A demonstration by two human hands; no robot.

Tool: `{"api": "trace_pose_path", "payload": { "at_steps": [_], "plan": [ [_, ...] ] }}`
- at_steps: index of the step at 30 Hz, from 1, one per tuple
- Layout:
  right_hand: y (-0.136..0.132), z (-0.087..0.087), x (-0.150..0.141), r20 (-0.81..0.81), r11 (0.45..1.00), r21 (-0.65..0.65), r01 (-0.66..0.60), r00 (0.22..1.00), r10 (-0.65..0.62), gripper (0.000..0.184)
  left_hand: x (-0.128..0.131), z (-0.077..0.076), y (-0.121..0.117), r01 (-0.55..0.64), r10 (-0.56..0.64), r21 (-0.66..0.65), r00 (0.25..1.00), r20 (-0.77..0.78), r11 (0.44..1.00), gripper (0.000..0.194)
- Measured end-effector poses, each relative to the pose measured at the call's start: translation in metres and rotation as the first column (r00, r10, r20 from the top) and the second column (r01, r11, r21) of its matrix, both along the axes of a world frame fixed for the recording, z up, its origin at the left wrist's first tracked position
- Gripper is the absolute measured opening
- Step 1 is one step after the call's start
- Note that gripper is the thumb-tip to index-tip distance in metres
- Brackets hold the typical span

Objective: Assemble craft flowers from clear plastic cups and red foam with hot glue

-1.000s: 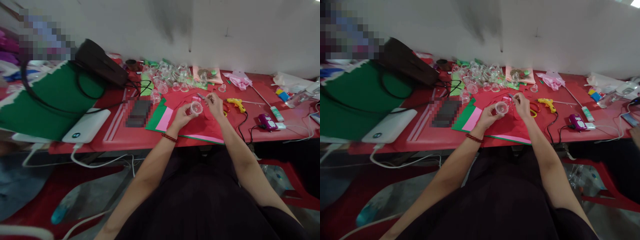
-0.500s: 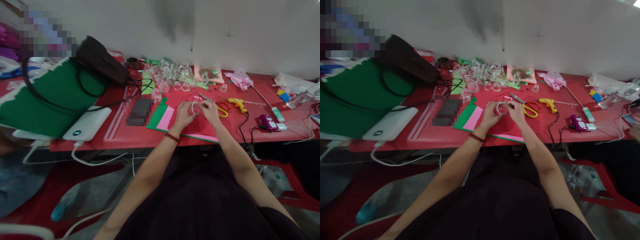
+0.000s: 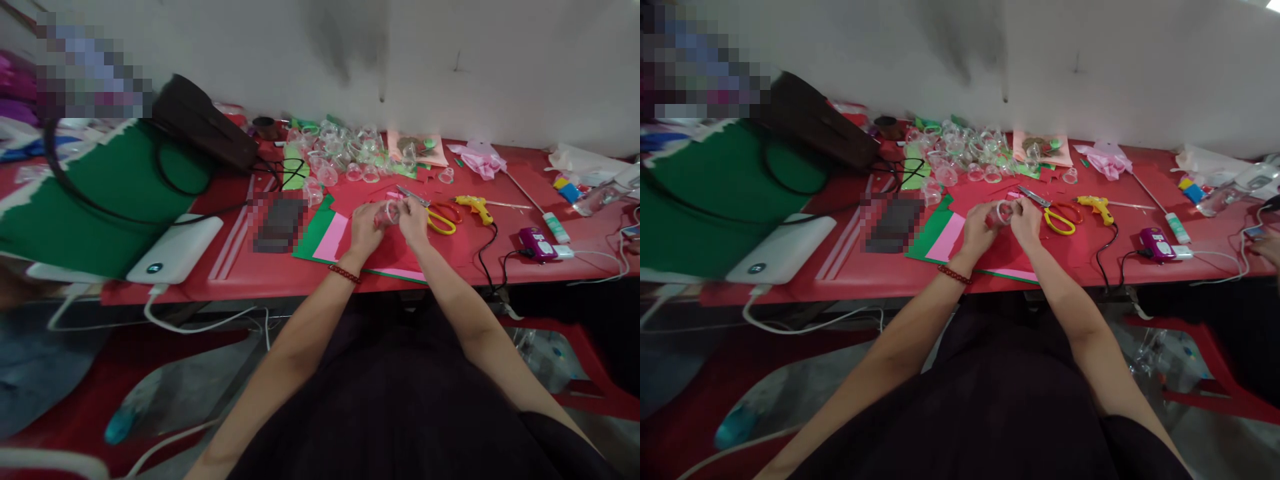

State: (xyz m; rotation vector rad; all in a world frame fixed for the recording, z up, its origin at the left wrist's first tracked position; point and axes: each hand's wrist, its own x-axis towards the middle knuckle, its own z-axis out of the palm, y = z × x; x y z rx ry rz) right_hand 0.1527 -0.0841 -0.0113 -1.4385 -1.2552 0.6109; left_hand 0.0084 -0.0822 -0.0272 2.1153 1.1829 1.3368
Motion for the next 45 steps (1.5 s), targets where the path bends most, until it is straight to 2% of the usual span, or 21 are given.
{"api": "trace_pose_path", "payload": {
  "at_steps": [8, 13, 18, 21, 24, 26, 27, 30, 33, 37, 42, 45],
  "plan": [
    [-0.005, 0.003, 0.003, 0.095, 0.992, -0.021, 0.124, 0.988, -0.122, 0.024, 0.001, -0.001, 0.000, -0.025, 0.026, 0.021, 0.999, -0.043, 0.999, 0.038],
    [-0.001, -0.001, 0.002, 0.059, 0.992, -0.019, 0.125, 0.991, -0.124, 0.021, 0.001, -0.007, 0.001, -0.049, 0.053, 0.080, 0.997, -0.049, 0.996, 0.033],
    [-0.013, 0.002, 0.005, -0.031, 0.997, 0.002, 0.075, 0.997, -0.075, 0.022, -0.003, -0.017, 0.012, -0.137, 0.129, 0.088, 0.987, 0.091, 0.987, 0.035],
    [-0.016, 0.009, 0.018, 0.087, 0.995, 0.028, 0.100, 0.991, -0.102, 0.027, -0.005, -0.021, 0.017, -0.184, 0.170, 0.070, 0.970, 0.174, 0.980, 0.043],
    [-0.010, 0.016, 0.034, 0.216, 0.989, -0.011, 0.144, 0.966, -0.139, 0.036, -0.005, -0.020, 0.014, -0.141, 0.127, 0.086, 0.979, 0.157, 0.986, 0.047],
    [-0.004, 0.019, 0.040, 0.209, 0.986, -0.048, 0.161, 0.967, -0.148, 0.024, -0.005, -0.017, 0.010, -0.101, 0.090, 0.080, 0.988, 0.129, 0.992, 0.048],
    [-0.002, 0.019, 0.041, 0.168, 0.987, -0.057, 0.147, 0.976, -0.136, 0.019, -0.004, -0.015, 0.007, -0.085, 0.077, 0.069, 0.990, 0.115, 0.994, 0.049],
    [-0.001, 0.020, 0.034, -0.002, 0.996, -0.072, -0.042, 0.999, 0.042, 0.035, -0.002, -0.008, 0.002, -0.053, 0.052, 0.011, 0.997, 0.063, 0.999, 0.047],
    [-0.007, 0.023, 0.021, -0.022, 0.974, -0.039, -0.222, 0.975, 0.221, 0.035, 0.001, -0.004, -0.001, -0.053, 0.053, -0.039, 0.999, 0.003, 0.998, 0.044],
    [-0.014, 0.034, 0.011, 0.043, 0.971, 0.021, -0.237, 0.971, 0.236, 0.018, 0.002, -0.002, -0.005, -0.039, 0.035, -0.040, 0.996, -0.079, 0.998, 0.043],
    [-0.016, 0.046, 0.015, 0.104, 0.971, -0.006, -0.241, 0.965, 0.240, 0.016, 0.001, -0.002, -0.008, -0.009, 0.005, -0.024, 0.989, -0.149, 1.000, 0.049],
    [-0.015, 0.050, 0.019, 0.018, 0.969, -0.075, -0.236, 0.971, 0.238, 0.013, 0.001, 0.000, -0.008, -0.016, 0.011, -0.023, 0.985, -0.169, 1.000, 0.048]
  ]
}}
